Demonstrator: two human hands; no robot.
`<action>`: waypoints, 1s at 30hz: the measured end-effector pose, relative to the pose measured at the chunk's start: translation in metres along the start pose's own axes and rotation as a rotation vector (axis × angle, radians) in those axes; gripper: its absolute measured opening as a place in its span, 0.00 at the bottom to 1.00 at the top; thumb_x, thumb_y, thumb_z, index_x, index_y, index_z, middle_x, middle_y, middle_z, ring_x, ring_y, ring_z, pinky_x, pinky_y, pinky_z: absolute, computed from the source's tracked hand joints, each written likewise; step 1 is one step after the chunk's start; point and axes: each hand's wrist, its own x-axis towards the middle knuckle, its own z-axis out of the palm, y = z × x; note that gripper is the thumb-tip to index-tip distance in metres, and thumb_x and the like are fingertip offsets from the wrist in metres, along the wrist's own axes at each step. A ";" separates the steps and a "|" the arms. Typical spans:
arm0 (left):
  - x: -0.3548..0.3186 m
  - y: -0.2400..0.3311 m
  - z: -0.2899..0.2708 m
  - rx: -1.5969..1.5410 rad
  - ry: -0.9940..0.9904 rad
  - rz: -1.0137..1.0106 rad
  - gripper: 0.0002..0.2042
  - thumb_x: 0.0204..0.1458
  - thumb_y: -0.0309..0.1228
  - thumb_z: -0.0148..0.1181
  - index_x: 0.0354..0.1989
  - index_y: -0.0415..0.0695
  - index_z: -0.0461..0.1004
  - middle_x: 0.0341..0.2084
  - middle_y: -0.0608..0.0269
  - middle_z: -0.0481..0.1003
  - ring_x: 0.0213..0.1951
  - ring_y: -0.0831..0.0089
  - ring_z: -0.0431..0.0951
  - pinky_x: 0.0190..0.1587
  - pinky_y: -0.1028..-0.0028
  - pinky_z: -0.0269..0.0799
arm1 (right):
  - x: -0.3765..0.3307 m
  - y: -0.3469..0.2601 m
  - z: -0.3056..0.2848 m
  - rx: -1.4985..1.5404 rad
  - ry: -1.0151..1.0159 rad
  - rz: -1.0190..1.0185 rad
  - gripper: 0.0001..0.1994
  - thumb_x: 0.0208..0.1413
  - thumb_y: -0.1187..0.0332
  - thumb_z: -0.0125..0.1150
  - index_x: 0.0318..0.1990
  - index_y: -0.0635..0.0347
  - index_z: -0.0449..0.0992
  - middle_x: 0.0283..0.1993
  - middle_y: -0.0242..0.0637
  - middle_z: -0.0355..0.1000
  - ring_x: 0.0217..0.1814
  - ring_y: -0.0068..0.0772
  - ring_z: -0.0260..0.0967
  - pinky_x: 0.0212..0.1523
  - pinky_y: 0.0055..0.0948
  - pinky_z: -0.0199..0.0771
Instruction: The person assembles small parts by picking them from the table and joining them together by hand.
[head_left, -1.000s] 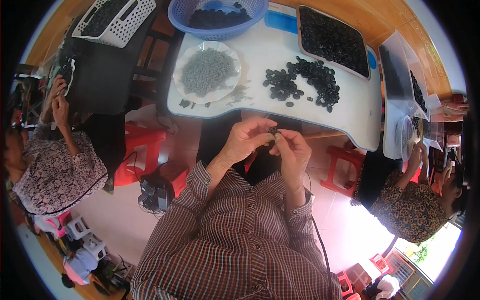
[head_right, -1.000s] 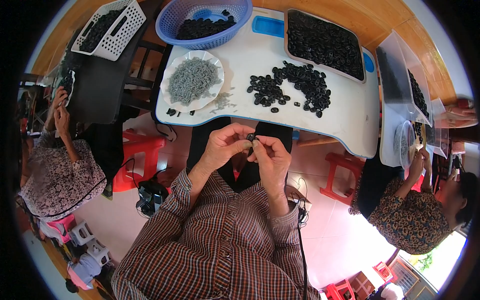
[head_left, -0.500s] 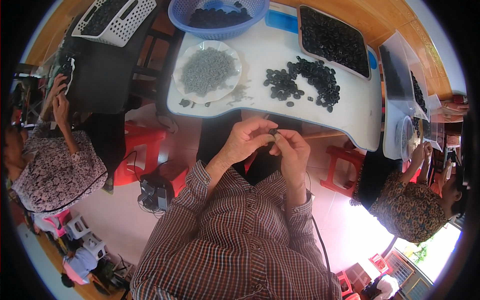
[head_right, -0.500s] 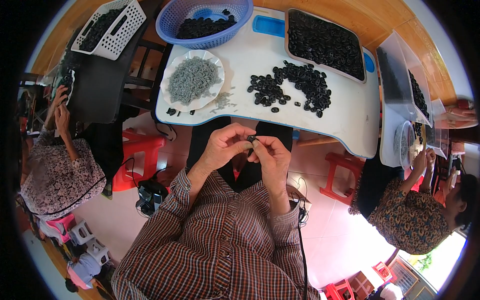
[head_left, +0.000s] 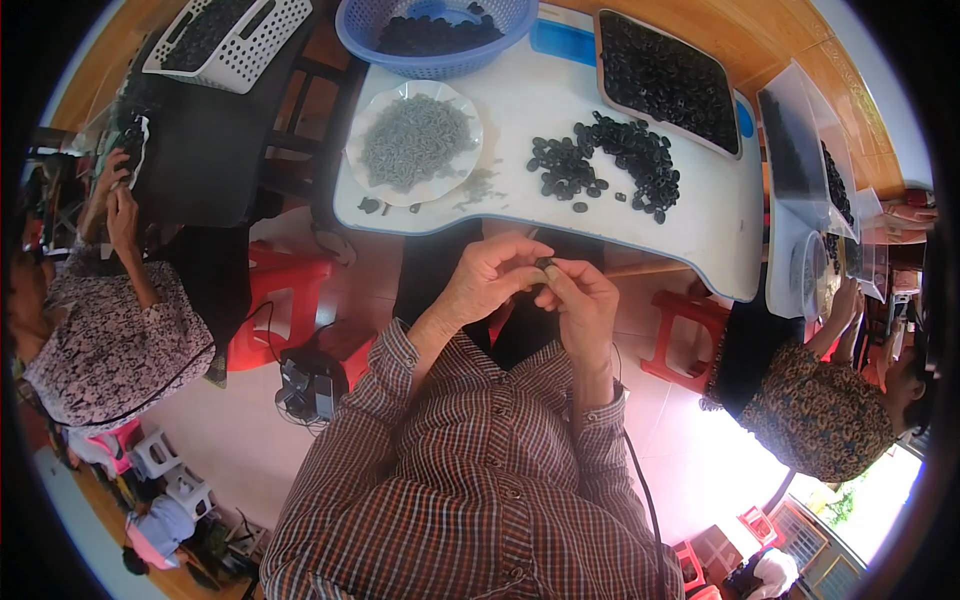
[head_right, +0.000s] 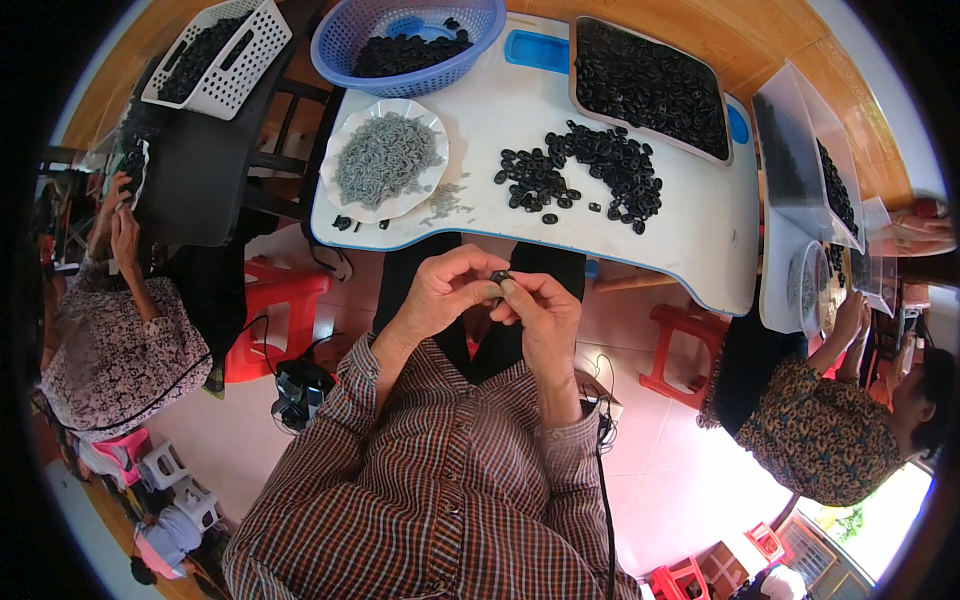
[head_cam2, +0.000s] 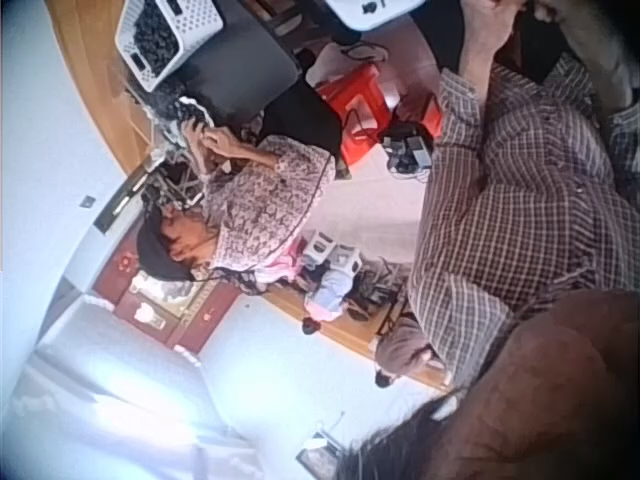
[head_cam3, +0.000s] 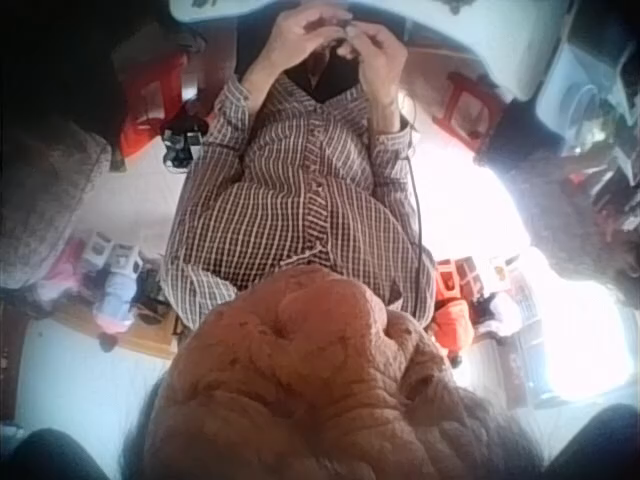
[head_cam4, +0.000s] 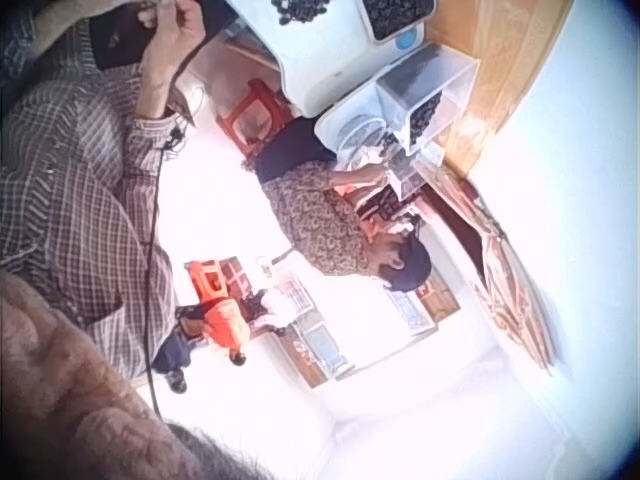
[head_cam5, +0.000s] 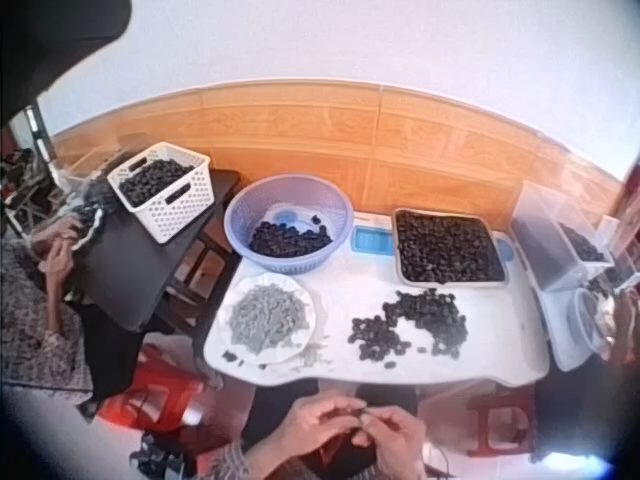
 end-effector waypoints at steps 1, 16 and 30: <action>0.000 -0.001 -0.001 0.005 -0.004 0.005 0.11 0.52 0.18 0.60 0.45 0.35 0.75 0.34 0.65 0.74 0.38 0.80 0.77 0.41 0.81 0.74 | 0.000 0.000 0.000 0.027 -0.014 0.005 0.07 0.58 0.74 0.58 0.41 0.68 0.76 0.32 0.37 0.76 0.26 0.21 0.72 0.28 0.16 0.70; -0.004 0.000 -0.002 -0.094 -0.015 -0.074 0.12 0.52 0.19 0.61 0.45 0.36 0.75 0.32 0.65 0.78 0.35 0.82 0.78 0.36 0.83 0.73 | 0.008 0.012 -0.014 0.238 -0.148 0.102 0.05 0.57 0.75 0.59 0.39 0.66 0.78 0.32 0.39 0.77 0.28 0.25 0.75 0.28 0.19 0.73; -0.007 0.000 -0.002 -0.100 0.008 -0.086 0.12 0.52 0.20 0.61 0.45 0.36 0.76 0.32 0.64 0.79 0.34 0.82 0.78 0.34 0.84 0.73 | 0.006 0.015 -0.008 0.313 -0.162 0.097 0.05 0.57 0.75 0.60 0.39 0.66 0.77 0.31 0.38 0.76 0.27 0.24 0.73 0.30 0.20 0.74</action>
